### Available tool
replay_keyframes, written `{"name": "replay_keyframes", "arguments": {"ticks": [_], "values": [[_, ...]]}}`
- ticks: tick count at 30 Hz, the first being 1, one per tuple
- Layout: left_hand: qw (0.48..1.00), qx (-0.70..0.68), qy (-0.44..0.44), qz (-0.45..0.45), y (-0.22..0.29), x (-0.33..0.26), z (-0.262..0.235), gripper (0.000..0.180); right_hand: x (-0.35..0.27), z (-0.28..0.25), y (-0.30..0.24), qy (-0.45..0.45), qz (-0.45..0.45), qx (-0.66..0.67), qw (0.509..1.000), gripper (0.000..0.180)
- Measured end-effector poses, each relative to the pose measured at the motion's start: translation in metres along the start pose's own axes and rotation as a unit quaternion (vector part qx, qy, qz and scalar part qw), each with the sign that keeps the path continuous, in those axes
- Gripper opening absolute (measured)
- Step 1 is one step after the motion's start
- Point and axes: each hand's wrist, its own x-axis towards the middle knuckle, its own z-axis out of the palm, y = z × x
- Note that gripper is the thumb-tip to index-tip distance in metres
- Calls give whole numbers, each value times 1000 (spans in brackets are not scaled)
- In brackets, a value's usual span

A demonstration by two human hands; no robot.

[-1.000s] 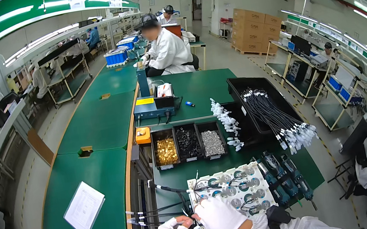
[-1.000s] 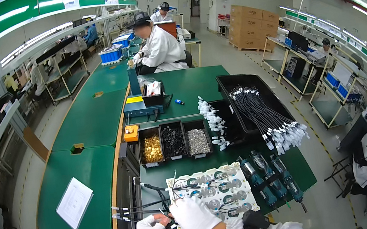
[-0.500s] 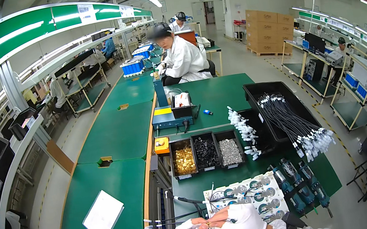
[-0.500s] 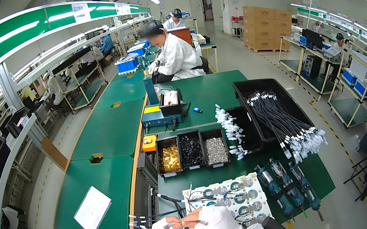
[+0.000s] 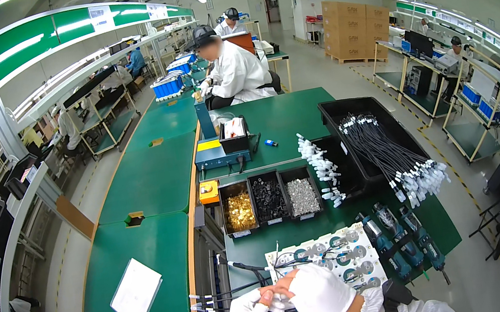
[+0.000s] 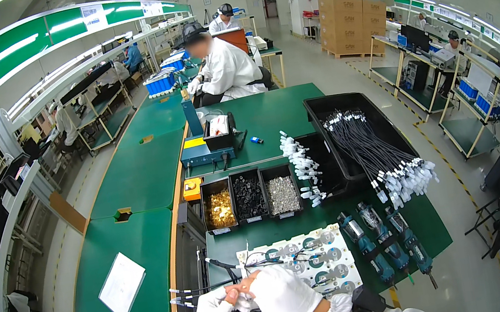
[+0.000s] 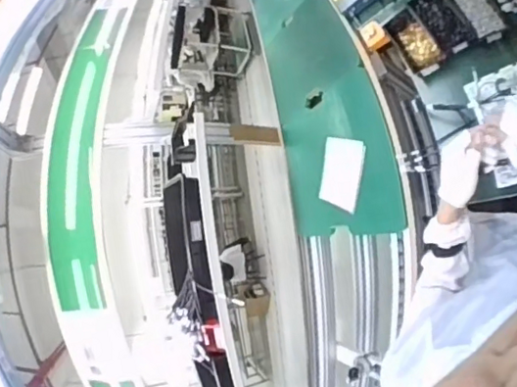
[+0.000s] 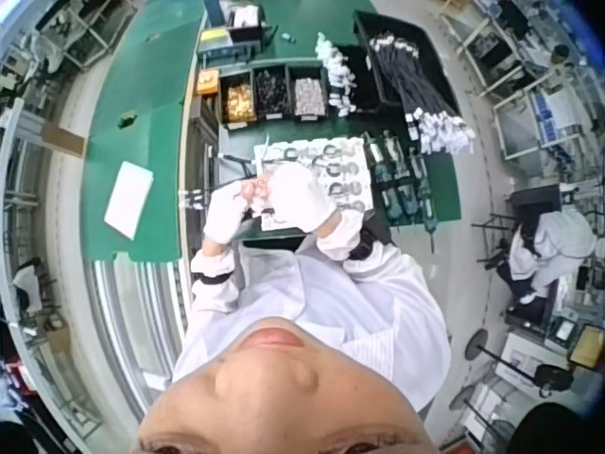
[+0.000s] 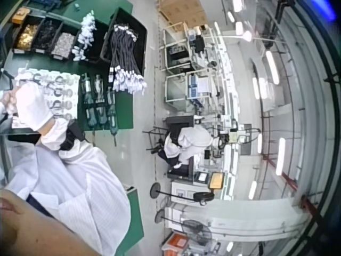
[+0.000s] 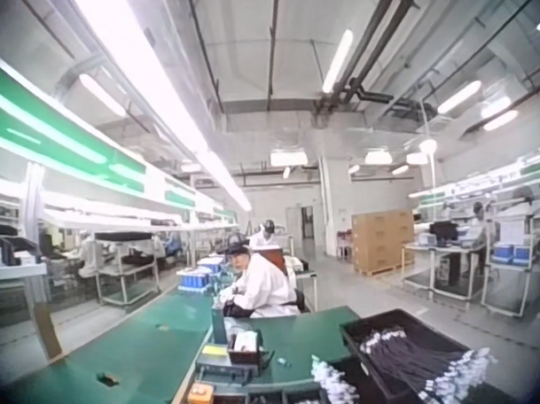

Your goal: Assembling battery packs by wiring individual cells and using a power screwdriver.

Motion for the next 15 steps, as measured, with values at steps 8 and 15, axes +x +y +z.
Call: {"name": "replay_keyframes", "arguments": {"ticks": [8, 15], "values": [[970, 208, 90, 91, -18, -15, 1, 15, 10, -21, -21, 27, 209, 143, 967, 12], [974, 191, 98, 79, -17, -6, 3, 19, 11, -18, -17, 6, 241, 171, 955, 17]]}}
